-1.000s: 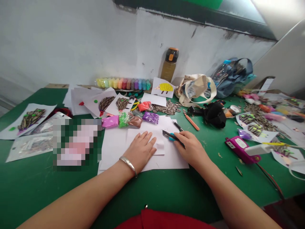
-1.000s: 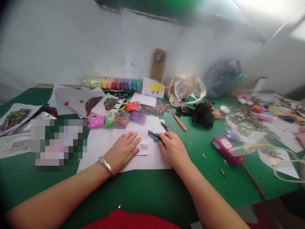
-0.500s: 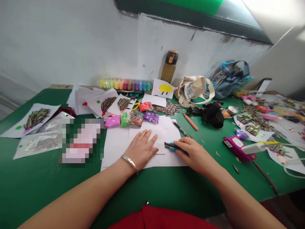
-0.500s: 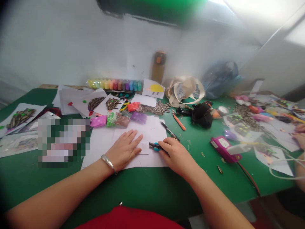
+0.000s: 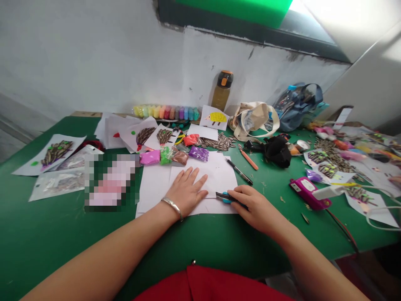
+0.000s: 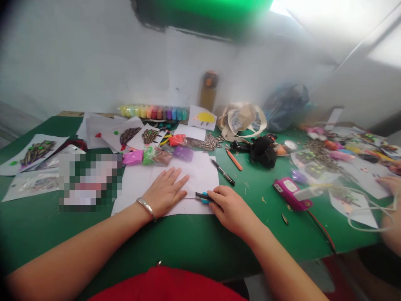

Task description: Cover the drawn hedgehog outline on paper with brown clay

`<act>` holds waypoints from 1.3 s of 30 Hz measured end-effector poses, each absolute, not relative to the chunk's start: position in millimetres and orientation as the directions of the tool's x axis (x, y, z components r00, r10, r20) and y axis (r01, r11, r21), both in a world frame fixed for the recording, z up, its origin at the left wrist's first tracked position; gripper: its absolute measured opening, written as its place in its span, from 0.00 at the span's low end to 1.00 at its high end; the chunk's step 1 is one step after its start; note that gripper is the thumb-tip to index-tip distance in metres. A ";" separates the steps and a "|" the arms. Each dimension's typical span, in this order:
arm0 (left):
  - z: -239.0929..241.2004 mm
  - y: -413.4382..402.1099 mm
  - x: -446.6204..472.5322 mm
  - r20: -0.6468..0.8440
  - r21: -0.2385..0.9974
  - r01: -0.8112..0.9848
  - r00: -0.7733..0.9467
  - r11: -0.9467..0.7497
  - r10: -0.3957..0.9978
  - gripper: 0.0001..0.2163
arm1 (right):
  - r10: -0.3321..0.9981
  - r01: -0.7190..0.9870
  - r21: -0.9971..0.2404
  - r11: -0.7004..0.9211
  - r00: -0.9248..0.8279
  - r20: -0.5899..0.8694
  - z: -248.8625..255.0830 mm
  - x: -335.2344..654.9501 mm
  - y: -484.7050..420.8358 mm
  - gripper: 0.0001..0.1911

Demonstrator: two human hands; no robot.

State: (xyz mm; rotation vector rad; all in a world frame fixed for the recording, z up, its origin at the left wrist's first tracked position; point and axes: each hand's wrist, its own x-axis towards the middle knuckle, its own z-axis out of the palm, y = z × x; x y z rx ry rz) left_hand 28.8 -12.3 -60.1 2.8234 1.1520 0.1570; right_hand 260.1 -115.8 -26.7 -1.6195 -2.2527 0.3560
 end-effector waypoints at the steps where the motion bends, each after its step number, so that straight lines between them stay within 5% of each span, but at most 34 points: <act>1: -60.1 -12.5 28.8 0.064 0.122 0.693 0.709 -0.711 0.702 0.25 | 0.949 0.862 -0.397 0.315 -0.289 0.127 -26.5 260.4 -117.2 0.14; 24: -56.7 -13.0 29.4 0.058 0.154 0.697 0.701 -0.700 0.711 0.23 | 0.960 0.920 -0.320 0.226 -0.155 0.232 -38.6 220.5 -140.7 0.14; 39: -56.1 -13.8 30.3 0.027 0.171 0.697 0.703 -0.697 0.710 0.30 | 0.976 0.934 -0.309 0.177 -0.127 0.176 -36.6 201.7 -144.9 0.14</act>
